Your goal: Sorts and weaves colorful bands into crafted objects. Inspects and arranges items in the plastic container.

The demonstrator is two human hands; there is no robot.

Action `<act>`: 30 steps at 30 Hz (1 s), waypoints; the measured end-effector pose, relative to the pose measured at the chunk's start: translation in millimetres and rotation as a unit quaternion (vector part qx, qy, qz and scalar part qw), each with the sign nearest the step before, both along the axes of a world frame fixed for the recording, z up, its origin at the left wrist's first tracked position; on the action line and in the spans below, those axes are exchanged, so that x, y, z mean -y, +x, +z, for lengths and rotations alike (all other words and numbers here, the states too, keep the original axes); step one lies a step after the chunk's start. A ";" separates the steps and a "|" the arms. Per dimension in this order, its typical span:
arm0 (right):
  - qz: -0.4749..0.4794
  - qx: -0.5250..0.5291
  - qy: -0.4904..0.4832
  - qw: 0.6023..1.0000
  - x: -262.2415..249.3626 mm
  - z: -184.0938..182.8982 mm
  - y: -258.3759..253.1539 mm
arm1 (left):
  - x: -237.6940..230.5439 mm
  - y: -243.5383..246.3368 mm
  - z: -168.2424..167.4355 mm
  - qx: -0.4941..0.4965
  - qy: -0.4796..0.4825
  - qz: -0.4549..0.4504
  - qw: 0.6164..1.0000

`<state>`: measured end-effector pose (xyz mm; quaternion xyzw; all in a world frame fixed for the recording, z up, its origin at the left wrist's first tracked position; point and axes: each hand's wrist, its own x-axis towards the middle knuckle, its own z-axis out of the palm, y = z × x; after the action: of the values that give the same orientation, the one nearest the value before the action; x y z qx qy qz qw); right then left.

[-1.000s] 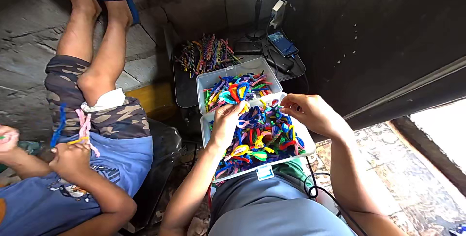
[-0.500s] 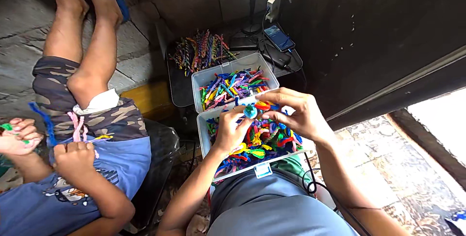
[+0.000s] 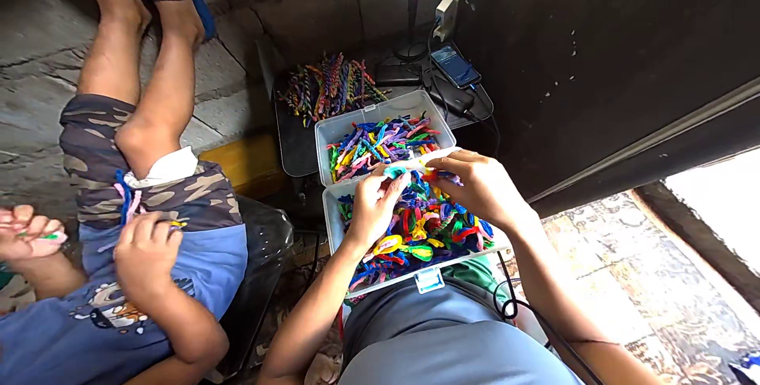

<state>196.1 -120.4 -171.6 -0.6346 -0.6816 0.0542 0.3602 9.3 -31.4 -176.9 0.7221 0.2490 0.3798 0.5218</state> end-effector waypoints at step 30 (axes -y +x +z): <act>0.017 -0.156 0.045 0.987 -1.8 2.3 -36.2 | 0.9 -0.7 3.9 0.047 0.063 0.045 0.996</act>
<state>159.8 -118.6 -169.3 -0.5897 -0.6298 0.1282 0.4891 8.5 -32.3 -173.0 0.7233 0.2319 0.4512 0.4685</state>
